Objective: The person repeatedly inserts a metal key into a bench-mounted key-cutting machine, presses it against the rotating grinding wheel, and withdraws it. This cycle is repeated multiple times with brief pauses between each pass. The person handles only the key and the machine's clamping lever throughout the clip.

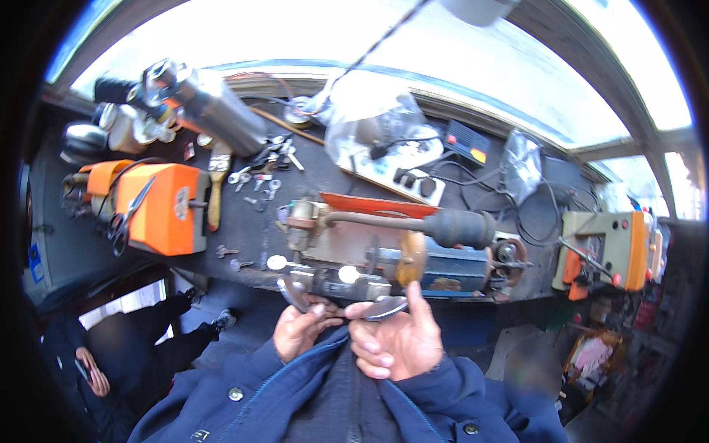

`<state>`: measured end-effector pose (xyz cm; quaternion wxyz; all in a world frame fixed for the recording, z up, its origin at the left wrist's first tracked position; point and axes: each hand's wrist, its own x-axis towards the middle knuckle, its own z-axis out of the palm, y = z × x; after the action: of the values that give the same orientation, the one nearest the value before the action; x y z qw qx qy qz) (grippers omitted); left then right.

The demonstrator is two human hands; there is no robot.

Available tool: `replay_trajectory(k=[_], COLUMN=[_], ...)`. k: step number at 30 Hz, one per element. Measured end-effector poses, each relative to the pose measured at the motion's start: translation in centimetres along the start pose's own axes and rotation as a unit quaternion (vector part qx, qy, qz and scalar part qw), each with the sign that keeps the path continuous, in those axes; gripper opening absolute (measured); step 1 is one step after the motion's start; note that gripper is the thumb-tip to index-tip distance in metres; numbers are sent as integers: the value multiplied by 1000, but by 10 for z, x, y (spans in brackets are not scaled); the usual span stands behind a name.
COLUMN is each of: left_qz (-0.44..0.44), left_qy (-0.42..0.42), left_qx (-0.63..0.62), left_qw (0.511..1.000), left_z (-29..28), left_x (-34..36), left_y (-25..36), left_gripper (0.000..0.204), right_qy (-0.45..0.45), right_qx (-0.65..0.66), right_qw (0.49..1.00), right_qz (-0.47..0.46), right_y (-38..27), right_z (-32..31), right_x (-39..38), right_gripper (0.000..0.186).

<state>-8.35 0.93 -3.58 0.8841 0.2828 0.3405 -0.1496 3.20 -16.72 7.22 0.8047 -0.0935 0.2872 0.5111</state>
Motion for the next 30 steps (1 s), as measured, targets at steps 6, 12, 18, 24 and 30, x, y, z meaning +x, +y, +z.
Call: replay_trajectory(k=[6, 12, 18, 24, 30], left_qz=[-26, -27, -41, -43, -23], left_qy=[-48, -63, -8, 22, 12], left_qx=[-125, -150, -164, -167, -191], left_qw=[991, 986, 986, 985, 981], left_z=[22, 43, 42, 38, 33], left_x=[-3, -3, -3, -5, -3], left_y=[20, 29, 25, 21, 15], left_gripper=[53, 39, 32, 27, 42], right_qy=[-29, -38, -16, -21, -9], right_qx=[39, 40, 43, 44, 37], right_qw=[999, 998, 999, 999, 999], right_qz=[-17, -10, -5, 3, 21], right_y=[2, 1, 0, -2, -6], right_z=[-3, -6, -8, -8, -5], right_x=[3, 3, 4, 7, 7], right_gripper=[88, 85, 85, 84, 84])
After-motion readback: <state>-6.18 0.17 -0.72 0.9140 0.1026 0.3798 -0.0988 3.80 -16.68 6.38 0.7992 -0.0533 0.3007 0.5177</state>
